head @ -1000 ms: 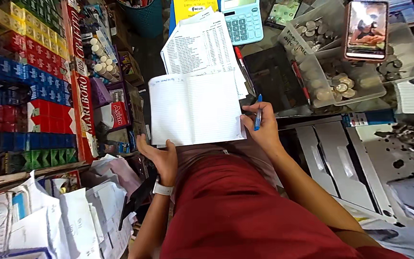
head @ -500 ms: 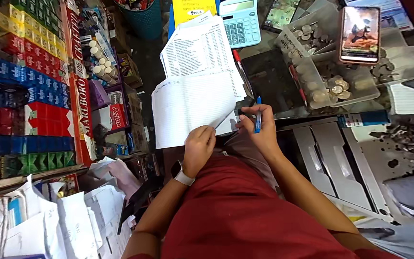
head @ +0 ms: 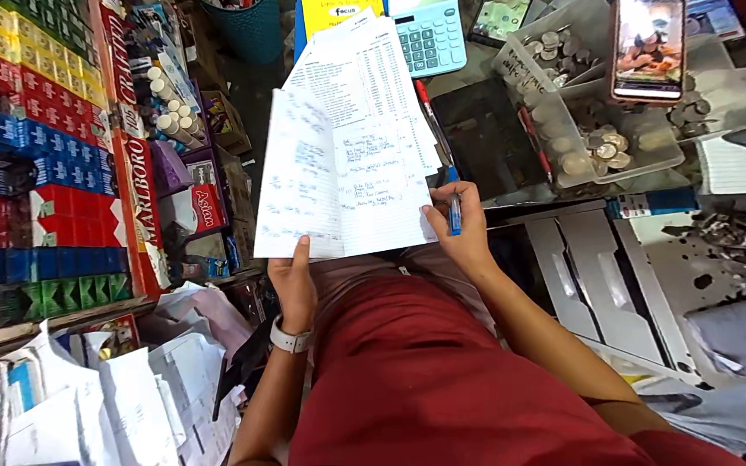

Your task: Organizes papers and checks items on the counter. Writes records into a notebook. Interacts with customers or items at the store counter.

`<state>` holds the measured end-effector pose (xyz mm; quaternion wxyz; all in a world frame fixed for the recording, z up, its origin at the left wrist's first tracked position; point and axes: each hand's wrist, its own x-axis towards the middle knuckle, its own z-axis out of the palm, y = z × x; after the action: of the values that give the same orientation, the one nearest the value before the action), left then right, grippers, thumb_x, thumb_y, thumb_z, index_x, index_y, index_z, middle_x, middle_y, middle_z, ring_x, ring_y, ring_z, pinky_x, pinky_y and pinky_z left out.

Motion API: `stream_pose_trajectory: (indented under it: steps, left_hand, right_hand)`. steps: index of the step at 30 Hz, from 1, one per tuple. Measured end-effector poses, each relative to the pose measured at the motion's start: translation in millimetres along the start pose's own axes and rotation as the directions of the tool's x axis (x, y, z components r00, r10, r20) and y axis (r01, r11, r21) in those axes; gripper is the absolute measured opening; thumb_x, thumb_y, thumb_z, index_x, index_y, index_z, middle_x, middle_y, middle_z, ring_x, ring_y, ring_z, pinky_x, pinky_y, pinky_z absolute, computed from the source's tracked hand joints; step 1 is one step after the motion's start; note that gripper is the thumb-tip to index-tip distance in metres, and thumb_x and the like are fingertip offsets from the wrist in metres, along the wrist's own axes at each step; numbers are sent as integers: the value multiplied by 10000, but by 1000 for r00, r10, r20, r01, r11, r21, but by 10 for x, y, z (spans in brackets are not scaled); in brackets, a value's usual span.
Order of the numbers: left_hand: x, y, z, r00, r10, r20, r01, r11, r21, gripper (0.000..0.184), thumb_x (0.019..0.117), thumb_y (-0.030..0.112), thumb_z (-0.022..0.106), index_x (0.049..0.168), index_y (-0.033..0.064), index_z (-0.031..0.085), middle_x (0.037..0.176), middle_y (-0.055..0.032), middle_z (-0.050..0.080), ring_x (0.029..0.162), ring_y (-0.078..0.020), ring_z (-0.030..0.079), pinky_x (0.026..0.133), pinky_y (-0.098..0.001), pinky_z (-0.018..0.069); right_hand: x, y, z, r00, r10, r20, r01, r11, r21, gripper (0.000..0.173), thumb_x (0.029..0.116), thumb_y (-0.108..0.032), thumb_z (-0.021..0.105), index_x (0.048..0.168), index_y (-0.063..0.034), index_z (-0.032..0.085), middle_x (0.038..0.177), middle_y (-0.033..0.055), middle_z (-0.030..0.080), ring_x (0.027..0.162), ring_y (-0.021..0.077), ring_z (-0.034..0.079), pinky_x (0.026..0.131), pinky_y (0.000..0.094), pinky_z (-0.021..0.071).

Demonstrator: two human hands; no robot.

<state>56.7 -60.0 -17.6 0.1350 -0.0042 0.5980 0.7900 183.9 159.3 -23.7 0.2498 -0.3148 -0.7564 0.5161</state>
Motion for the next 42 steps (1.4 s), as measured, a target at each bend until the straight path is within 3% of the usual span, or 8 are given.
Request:
stream_pose_trajectory:
  steps: [12,15,18,22,26,29,34,42]
  left_hand:
    - [156,-212,-327,953,-176,-246,200,977,75,450,933,-112,546,1335,8,385,1086,-125,635,887,-170,700,774,-342,607]
    - [162,-232,-353,950,-166,-266,226,950,213,648,909,-73,597,1478,-15,292,1328,-206,507,1070,-204,623,865,-348,559]
    - [151,-281,-398,986,35,-160,53,858,511,798,890,56,667,1547,-39,224,1571,-296,285,1401,-322,403,1077,-425,439]
    - [96,-264,-307,916,334,222,-388,599,700,468,916,158,661,1335,-32,580,1541,-267,395,1478,-389,320,1184,-530,319]
    - [44,-273,-112,820,309,482,-568,543,618,231,903,206,696,1093,87,750,1451,-164,557,1496,-424,285,1213,-628,192]
    - [20,-310,-26,778,251,576,-622,435,651,386,829,331,795,1151,123,750,1504,-162,515,1508,-452,251,1197,-701,115]
    - [27,-300,-1,691,230,685,-720,133,681,732,725,336,885,1376,122,626,1584,-252,374,1505,-493,234,1149,-750,155]
    - [29,-32,4,614,497,614,-747,115,654,508,808,161,729,1305,96,645,1510,-268,444,1469,-454,323,1186,-615,225]
  right_hand:
    - [4,25,4,1000,11,23,-10,998,-55,335,941,2,638,1241,11,488,1171,139,621,846,80,634,734,237,541]
    - [2,26,6,1000,12,23,-11,999,-47,327,941,1,634,1232,6,486,1181,140,618,846,85,630,729,242,536]
    - [0,30,8,1000,8,21,-7,999,-43,332,938,0,635,1235,9,487,1171,142,618,840,87,628,726,245,539]
    - [2,24,4,1000,0,14,1,999,-54,307,941,-5,632,1216,11,497,1094,119,608,826,71,613,719,225,529]
    - [24,44,-32,998,-59,19,62,989,-133,290,947,13,575,1226,47,503,1108,172,611,923,153,613,778,303,525]
    - [36,15,-23,998,-67,-3,66,988,-142,282,941,31,551,1218,51,503,1104,170,607,891,144,602,745,286,513]
    - [25,-88,-16,993,-102,-56,102,995,-4,247,937,29,537,1181,25,500,1091,94,602,861,25,591,722,179,501]
    - [31,-322,-64,958,-263,-111,283,931,232,292,922,47,555,1146,-134,506,1129,-72,642,1013,13,646,861,204,557]
